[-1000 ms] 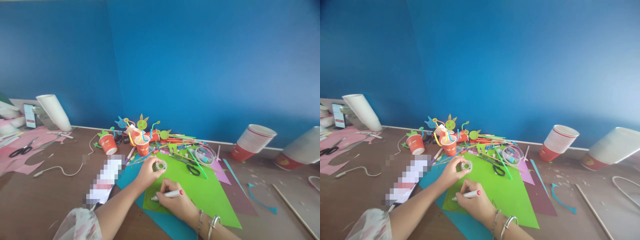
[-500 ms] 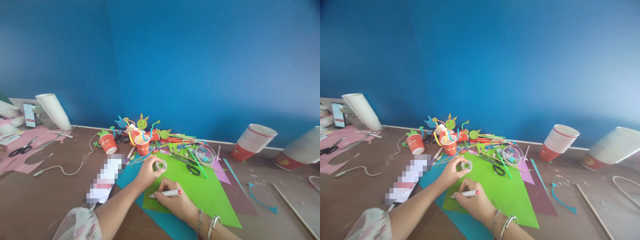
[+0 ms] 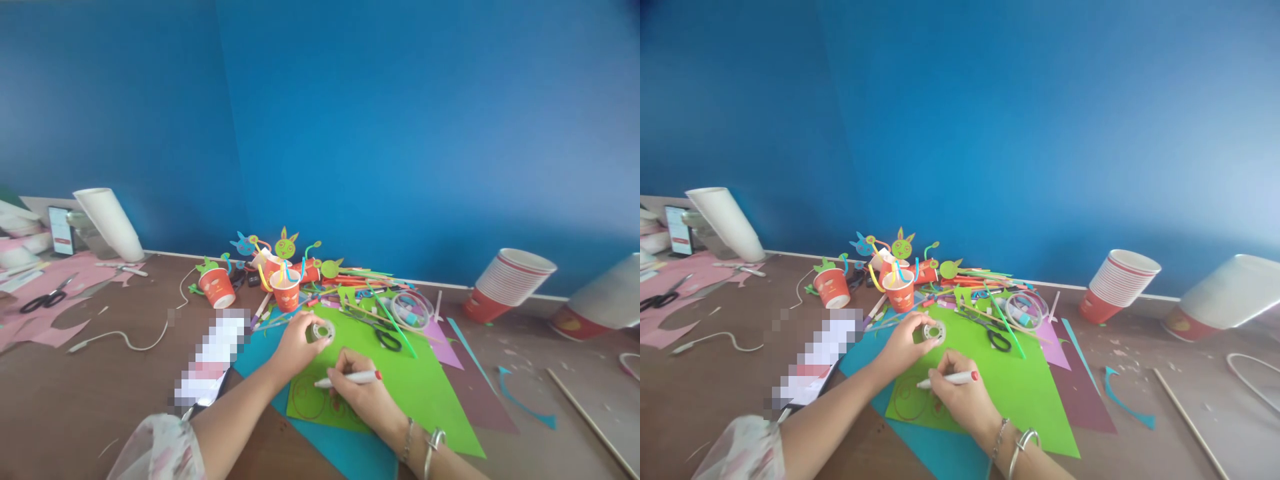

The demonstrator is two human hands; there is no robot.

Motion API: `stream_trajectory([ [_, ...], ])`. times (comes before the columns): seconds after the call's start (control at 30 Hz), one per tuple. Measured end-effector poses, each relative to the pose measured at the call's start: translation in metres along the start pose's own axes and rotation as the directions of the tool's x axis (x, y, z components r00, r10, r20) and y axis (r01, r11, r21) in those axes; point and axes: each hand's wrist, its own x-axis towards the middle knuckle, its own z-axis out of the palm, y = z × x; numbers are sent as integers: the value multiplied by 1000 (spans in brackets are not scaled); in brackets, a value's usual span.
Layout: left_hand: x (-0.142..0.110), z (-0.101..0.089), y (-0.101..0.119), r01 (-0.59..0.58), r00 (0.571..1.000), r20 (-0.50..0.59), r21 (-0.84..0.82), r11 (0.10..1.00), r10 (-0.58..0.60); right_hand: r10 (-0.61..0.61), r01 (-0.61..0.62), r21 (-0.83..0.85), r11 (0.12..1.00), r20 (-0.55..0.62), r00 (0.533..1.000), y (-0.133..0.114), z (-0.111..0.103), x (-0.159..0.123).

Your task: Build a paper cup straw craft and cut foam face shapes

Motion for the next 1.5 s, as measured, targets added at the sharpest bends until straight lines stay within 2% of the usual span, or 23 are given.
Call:
stream_trajectory([
  [0.37,-1,-1,0,-2,1000,9,7,1000,2,2,3,-60,998,70,998,0,1,-2],
  [1.07,-1,-2,0,-6,999,32,16,1000,5,-4,6,-67,998,29,1000,6,5,0],
  [1.5,0,-2,0,2,1000,31,0,1000,-2,-10,2,-148,989,-48,999,1,5,-2],
])
